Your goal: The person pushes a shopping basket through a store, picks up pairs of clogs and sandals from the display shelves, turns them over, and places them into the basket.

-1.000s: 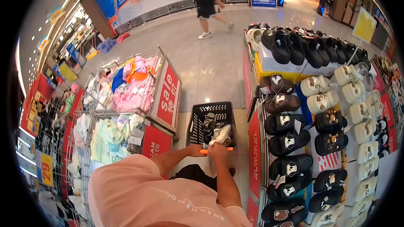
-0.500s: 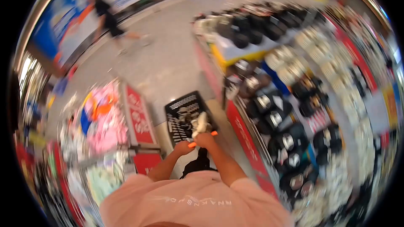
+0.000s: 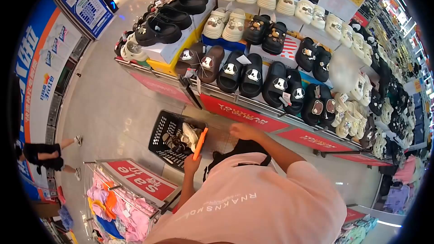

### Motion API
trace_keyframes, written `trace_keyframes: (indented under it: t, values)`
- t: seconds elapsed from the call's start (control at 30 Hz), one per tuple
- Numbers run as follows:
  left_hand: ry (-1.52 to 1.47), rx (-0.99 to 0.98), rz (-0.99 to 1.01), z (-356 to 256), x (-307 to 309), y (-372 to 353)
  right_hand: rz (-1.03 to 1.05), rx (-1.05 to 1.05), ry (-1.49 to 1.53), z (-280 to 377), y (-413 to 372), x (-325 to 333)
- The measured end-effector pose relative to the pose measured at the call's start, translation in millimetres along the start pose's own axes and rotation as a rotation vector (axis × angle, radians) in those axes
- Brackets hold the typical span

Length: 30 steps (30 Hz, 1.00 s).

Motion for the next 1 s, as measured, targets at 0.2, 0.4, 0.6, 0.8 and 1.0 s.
trace_keyframes:
  t: [0.2,0.4,0.6,0.8,1.0]
  values:
    - [-0.156,0.071,-0.017,-20.8,20.5,-8.5,-0.297,-0.191,0.071,-29.2,-35.6,92.5]
    - [-0.145,-0.227,-0.330,-85.4,43.9,22.1,-0.342,-0.267,0.228,-5.3,12.0,144.0]
    - [-0.633,-0.045,-0.276,-190.3,25.1,118.3,-0.396,-0.104,0.255,24.5,84.9,210.8]
    - [-0.416,-0.338,-0.217,-346.9,21.2,160.3,-0.395,-0.067,0.357,40.9,115.8,252.2]
    - [-0.555,-0.541,0.113,-480.6,-34.9,208.7,-0.877,-0.091,0.233,-14.2,115.1,338.3]
Point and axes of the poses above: each hand's wrist, its own y-axis towards the middle knuckle, its own x-axis out of the back of the hand, z = x × y, the point moved 8 cm from there along y, towards the middle knuckle, and after that the axes turned 14 degrees about -z, right-handed, at the moved point
